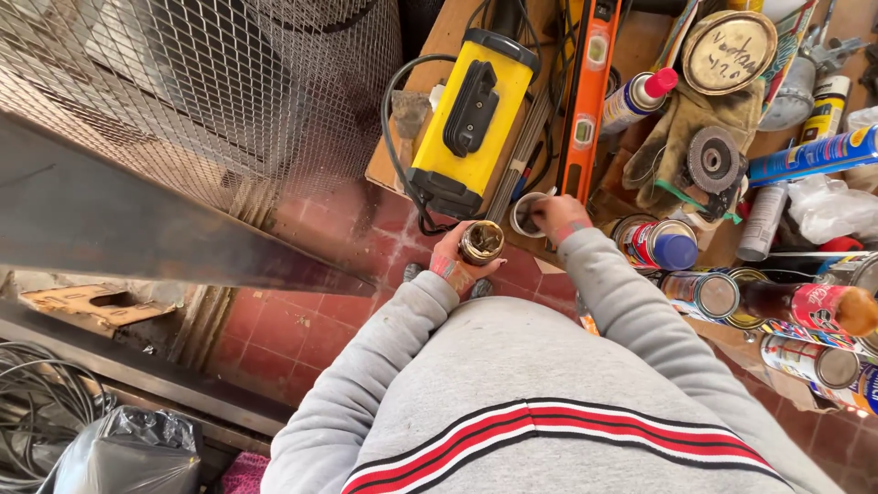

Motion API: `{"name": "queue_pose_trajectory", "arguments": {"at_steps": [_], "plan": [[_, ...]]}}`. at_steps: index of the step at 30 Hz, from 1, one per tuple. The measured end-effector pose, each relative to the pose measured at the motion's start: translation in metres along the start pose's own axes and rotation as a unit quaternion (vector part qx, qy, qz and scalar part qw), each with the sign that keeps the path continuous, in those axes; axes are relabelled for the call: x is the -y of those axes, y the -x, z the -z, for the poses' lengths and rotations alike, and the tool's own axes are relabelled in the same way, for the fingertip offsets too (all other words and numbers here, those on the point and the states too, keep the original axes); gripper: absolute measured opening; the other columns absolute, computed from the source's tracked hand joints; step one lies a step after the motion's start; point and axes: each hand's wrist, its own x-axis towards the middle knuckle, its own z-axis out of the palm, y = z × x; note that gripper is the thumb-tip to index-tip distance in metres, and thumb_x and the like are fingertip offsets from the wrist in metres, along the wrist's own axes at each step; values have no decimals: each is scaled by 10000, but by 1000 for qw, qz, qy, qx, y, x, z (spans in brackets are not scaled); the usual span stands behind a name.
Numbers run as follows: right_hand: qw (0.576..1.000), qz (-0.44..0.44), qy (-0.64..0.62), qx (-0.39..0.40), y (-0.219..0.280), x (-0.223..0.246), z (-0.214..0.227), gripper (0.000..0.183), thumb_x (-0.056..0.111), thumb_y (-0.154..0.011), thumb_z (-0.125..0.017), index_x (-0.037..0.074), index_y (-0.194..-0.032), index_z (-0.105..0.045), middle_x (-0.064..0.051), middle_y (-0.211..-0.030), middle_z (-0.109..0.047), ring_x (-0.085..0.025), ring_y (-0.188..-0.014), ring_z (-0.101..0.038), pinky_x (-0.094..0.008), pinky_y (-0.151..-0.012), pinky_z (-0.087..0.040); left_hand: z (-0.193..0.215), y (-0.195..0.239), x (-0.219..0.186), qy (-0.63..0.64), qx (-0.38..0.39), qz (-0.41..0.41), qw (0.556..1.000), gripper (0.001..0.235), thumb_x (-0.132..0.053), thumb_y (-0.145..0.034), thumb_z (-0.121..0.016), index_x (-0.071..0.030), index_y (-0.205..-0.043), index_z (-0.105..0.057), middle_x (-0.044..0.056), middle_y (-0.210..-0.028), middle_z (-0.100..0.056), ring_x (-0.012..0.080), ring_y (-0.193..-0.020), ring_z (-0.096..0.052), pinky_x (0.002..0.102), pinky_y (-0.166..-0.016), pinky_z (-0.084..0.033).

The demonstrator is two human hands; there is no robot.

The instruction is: Sorting and transferring screws and small hardware components between containers in a workshop.

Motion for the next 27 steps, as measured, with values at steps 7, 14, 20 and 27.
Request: {"name": "queue_pose_trajectory", "arguments": {"at_steps": [7, 14, 20, 27], "plan": [[875, -142, -454, -91, 42, -5, 51, 231, 126, -907, -761, 2, -1099, -797, -133, -791, -744, -149, -572, -624, -306, -498, -488, -5, -3, 2, -21, 5, 0, 1000, 719, -314, -660, -968, -104, -1257, -625, 70, -1159, -745, 188, -1079, -729, 336, -949, -595], [763, -28, -644, -48, 93, 47, 142, 152, 54, -928, -715, -23, -1052, -758, -36, -795, -744, -46, -488, -556, -211, -415, -417, -14, -6, 9, -143, -12, -41, 989, 762, -318, -588, -986, -155, -1241, -629, 89, -1156, -695, 319, -1104, -649, 421, -960, -541], [815, 25, -579, -12, 114, 99, 171, 163, 43, -917, -736, -22, -1062, -773, -15, -729, -704, -25, -502, -550, -201, -431, -415, -16, -7, 5, -142, -12, -55, 988, 767, -288, -583, -980, -160, -1254, -631, 97, -1185, -680, 331, -1128, -628, 425, -977, -534], [868, -4, -495, 19, 114, 110, 177, 141, 67, -904, -750, -3, -1020, -789, -15, -654, -701, -41, -487, -573, -218, -428, -438, -14, -8, -10, -126, -28, -74, 989, 712, -276, -602, -973, -154, -1225, -650, 89, -1178, -689, 323, -1130, -632, 419, -975, -535]]}}
